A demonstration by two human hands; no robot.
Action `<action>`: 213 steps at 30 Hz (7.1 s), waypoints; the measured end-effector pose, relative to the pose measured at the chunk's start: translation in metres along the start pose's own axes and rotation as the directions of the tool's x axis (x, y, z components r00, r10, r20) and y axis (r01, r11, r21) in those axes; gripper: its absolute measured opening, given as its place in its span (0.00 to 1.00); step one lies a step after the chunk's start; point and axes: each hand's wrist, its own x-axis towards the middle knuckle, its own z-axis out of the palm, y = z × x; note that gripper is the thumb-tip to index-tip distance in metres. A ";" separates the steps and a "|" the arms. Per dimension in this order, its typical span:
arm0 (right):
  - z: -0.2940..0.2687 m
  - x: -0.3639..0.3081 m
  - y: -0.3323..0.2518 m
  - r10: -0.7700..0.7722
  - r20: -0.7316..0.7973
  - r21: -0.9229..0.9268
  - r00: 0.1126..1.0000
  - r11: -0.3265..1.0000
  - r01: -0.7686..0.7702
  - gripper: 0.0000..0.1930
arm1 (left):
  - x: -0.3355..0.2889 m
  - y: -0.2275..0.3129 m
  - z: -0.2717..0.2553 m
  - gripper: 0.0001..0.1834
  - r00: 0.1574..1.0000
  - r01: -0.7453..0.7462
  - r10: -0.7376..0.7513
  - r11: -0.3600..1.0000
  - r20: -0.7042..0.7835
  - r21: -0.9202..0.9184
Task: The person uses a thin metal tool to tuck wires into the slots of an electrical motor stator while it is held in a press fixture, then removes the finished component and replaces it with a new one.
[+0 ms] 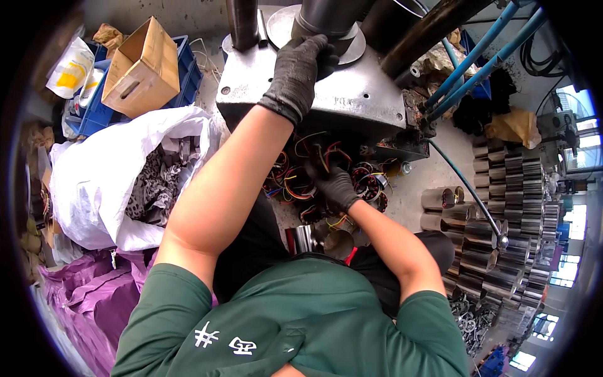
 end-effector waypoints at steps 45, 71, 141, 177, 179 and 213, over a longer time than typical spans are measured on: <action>-0.270 0.006 -0.112 0.688 -0.216 0.975 0.693 0.194 0.111 0.21 | -0.105 -0.048 0.047 0.40 0.828 0.179 -0.211 0.978 0.520 0.111; -0.271 0.128 0.117 0.737 0.309 0.931 0.601 -0.105 -0.349 0.24 | -0.039 -0.036 0.019 0.26 0.981 -0.148 0.154 0.987 0.116 -0.056; -0.238 0.017 -0.117 0.266 -0.313 0.930 0.912 0.281 0.238 0.18 | -0.057 -0.062 0.023 0.17 0.733 0.669 -0.643 0.620 0.223 -0.411; -0.242 0.002 -0.130 0.347 -0.373 0.882 0.860 0.421 0.213 0.11 | -0.066 -0.067 0.034 0.17 0.816 0.570 -0.567 0.760 0.108 -0.314; -0.239 0.002 -0.128 0.329 -0.389 0.863 0.861 0.458 0.215 0.12 | -0.060 -0.075 0.028 0.17 0.814 0.575 -0.571 0.761 0.111 -0.302; -0.261 0.008 -0.102 0.476 -0.360 0.844 0.802 0.532 0.063 0.23 | -0.084 -0.063 0.040 0.28 0.906 0.215 -0.232 0.973 0.353 0.088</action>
